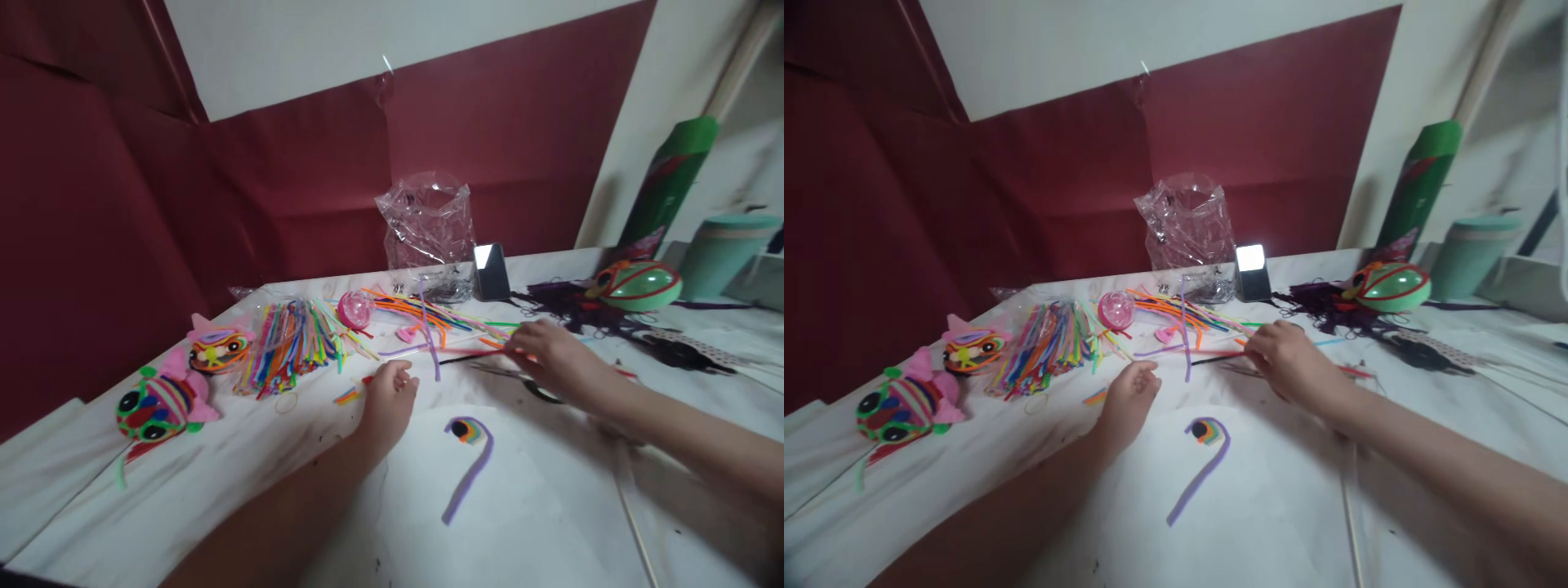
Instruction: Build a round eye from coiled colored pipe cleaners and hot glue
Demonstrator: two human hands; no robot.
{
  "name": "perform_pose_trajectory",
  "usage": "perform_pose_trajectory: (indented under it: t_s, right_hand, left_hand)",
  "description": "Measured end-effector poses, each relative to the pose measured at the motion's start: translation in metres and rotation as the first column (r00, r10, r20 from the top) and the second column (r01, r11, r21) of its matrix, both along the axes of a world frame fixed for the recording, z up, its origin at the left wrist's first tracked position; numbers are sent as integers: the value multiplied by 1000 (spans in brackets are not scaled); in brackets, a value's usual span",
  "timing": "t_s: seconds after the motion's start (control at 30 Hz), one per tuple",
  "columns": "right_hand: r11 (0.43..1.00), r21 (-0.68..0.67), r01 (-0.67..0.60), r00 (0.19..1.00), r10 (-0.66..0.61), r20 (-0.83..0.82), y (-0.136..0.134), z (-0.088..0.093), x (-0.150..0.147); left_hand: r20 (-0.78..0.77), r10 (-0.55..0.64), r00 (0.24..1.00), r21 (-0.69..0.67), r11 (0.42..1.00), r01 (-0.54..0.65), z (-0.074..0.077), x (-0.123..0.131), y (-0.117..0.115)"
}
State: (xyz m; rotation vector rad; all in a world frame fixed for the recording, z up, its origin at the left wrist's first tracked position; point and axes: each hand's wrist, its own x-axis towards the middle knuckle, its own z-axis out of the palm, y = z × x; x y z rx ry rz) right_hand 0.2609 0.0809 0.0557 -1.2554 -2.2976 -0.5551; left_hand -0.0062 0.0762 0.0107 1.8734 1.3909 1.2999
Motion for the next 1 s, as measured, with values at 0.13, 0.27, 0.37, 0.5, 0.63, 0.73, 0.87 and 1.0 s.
perform_pose_trajectory:
  t_s: [0.13, 0.27, 0.37, 0.5, 0.63, 0.73, 0.87, 1.0]
  right_hand:
    - [952, -51, 303, 952, -305, -30, 30, 36, 0]
    - [904, -152, 399, 912, -408, -37, 63, 41, -19]
    - [891, -236, 387, 916, -400, -8, 94, 29, -42]
    - [872, -363, 330, 938, -346, 22, 136, 15, -68]
    - [834, -425, 352, 927, -375, 33, 160, 18, -64]
    - [792, -440, 422, 892, -449, 47, 164, 25, -44]
    - [736, -476, 481, 859, -505, 88, 155, 24, -25]
    - [680, -539, 497, 848, -513, 134, 142, 4, -31]
  left_hand:
    - [-67, -95, 993, 13, 995, 96, -8, 5, -2]
    - [-161, -175, 971, 81, 979, 189, -12, 10, -12]
    - [-189, -194, 963, 57, 976, 208, -10, 12, -15]
    - [-200, -227, 953, 27, 971, 237, -10, 12, -13]
    - [-172, -246, 954, -3, 968, 249, -11, 11, -10]
    - [-147, -257, 955, -26, 966, 256, -12, 10, -8]
    - [-148, -266, 953, -9, 963, 268, -13, 10, -6]
    - [-144, -263, 954, 27, 963, 270, -14, 10, -5]
